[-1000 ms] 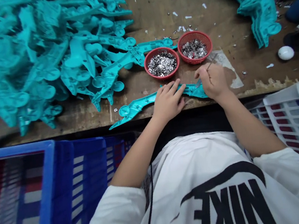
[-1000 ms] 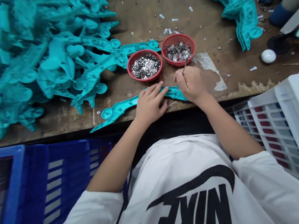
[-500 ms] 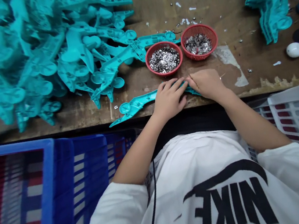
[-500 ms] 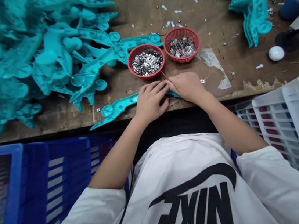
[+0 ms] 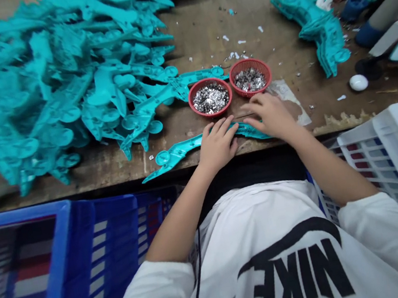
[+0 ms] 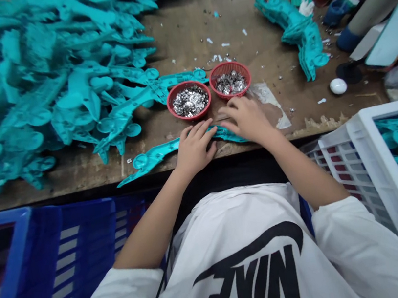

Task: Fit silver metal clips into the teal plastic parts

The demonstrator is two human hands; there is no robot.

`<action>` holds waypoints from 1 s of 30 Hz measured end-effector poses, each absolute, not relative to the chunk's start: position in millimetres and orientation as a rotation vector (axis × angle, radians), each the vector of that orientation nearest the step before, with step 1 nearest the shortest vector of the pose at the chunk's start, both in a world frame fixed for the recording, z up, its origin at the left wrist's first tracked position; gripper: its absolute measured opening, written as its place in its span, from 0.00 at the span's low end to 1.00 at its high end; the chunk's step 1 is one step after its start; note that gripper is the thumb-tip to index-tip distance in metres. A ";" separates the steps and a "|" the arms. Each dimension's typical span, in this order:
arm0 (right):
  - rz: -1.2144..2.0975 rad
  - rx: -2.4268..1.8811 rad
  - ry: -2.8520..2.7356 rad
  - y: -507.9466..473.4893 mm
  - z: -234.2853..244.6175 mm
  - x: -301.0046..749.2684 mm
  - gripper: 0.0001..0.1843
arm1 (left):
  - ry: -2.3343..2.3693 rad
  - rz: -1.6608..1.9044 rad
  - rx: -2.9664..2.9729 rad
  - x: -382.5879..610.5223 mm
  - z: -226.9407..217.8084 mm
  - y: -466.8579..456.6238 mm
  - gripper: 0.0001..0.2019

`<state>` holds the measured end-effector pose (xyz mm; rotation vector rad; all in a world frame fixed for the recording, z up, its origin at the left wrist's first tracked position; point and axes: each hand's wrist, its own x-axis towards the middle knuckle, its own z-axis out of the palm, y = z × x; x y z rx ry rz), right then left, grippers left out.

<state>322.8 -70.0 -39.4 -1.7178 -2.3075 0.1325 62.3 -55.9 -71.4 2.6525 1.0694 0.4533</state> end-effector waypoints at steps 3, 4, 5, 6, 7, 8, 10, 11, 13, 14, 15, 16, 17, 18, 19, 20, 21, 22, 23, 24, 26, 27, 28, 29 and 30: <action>0.186 -1.578 -2.505 -95.1 -40.1 317.1 0.25 | 1.080 0.441 2.656 61.9 -73.5 -55.2 0.26; 0.194 -1.573 -2.538 -101.2 -41.4 316.2 0.26 | 1.083 0.441 2.659 61.7 -74.3 -54.6 0.26; 0.194 -1.581 -2.548 -105.7 -43.2 315.6 0.26 | 1.085 0.444 2.665 61.6 -74.9 -53.8 0.25; 0.187 -1.594 -2.539 -108.6 -45.2 315.4 0.26 | 1.086 0.450 2.671 61.4 -75.3 -53.1 0.25; 0.180 -1.600 -2.525 -110.1 -47.2 315.5 0.26 | 1.085 0.455 2.677 61.3 -75.6 -52.4 0.25; 0.180 -1.597 -2.515 -110.5 -49.1 315.7 0.26 | 1.085 0.459 2.682 61.2 -75.6 -51.9 0.25; 0.194 -1.585 -2.497 -109.4 -51.9 316.3 0.25 | 1.083 0.463 2.687 61.3 -75.4 -51.2 0.25; 0.208 -1.584 -2.486 -108.4 -52.7 316.7 0.25 | 1.081 0.465 2.688 61.3 -75.2 -51.0 0.25; 0.236 -1.590 -2.461 -106.5 -52.8 317.3 0.23 | 1.078 0.468 2.689 61.5 -74.9 -51.0 0.25; 0.247 -1.594 -2.452 -105.8 -52.0 317.6 0.23 | 1.077 0.469 2.689 61.4 -74.7 -51.0 0.25; 0.254 -1.596 -2.450 -105.3 -50.8 317.8 0.22 | 1.076 0.470 2.690 61.3 -74.4 -51.0 0.25; 0.259 -1.595 -2.452 -105.0 -49.4 317.9 0.22 | 1.074 0.470 2.691 61.1 -74.0 -51.0 0.25; 0.261 -1.593 -2.458 -104.7 -47.8 318.0 0.22 | 1.072 0.468 2.693 60.8 -73.5 -50.8 0.25; 0.262 -1.591 -2.465 -104.6 -46.4 318.0 0.21 | 1.068 0.464 2.697 60.5 -72.8 -50.5 0.25; 0.264 -1.588 -2.470 -104.4 -45.4 317.9 0.21 | 1.064 0.460 2.702 60.3 -72.0 -50.0 0.24; 0.266 -1.586 -2.471 -104.2 -45.0 317.7 0.21 | 1.058 0.456 2.709 60.3 -71.1 -49.5 0.24; 0.270 -1.582 -2.471 -103.9 -45.3 317.4 0.21 | 1.051 0.453 2.717 60.4 -70.1 -49.1 0.24; 0.274 -1.578 -2.467 -103.6 -46.3 316.9 0.21 | 1.045 0.452 2.725 60.8 -69.2 -48.9 0.24; 0.279 -1.575 -2.460 -103.4 -47.8 316.3 0.23 | 1.039 0.452 2.734 61.3 -68.3 -49.3 0.24; 0.291 -1.573 -2.450 -103.6 -49.7 315.6 0.24 | 1.032 0.454 2.743 61.6 -67.4 -50.8 0.24; 0.338 -1.562 -2.423 -105.9 -53.7 314.7 0.26 | 1.020 0.452 2.759 60.4 -65.1 -57.5 0.24; 0.367 -1.545 -2.408 -108.4 -55.3 314.9 0.27 | 1.009 0.460 2.771 57.9 -63.5 -62.8 0.24; 0.389 -1.519 -2.388 -111.9 -56.4 315.9 0.26 | 0.988 0.500 2.795 53.7 -61.3 -69.0 0.24; 0.399 -1.488 -2.361 -116.0 -57.0 318.1 0.26 | 0.954 0.588 2.830 47.5 -58.3 -75.4 0.24; 0.391 -1.461 -2.319 -120.3 -57.1 321.7 0.26 | 0.912 0.728 2.869 39.1 -54.3 -80.9 0.23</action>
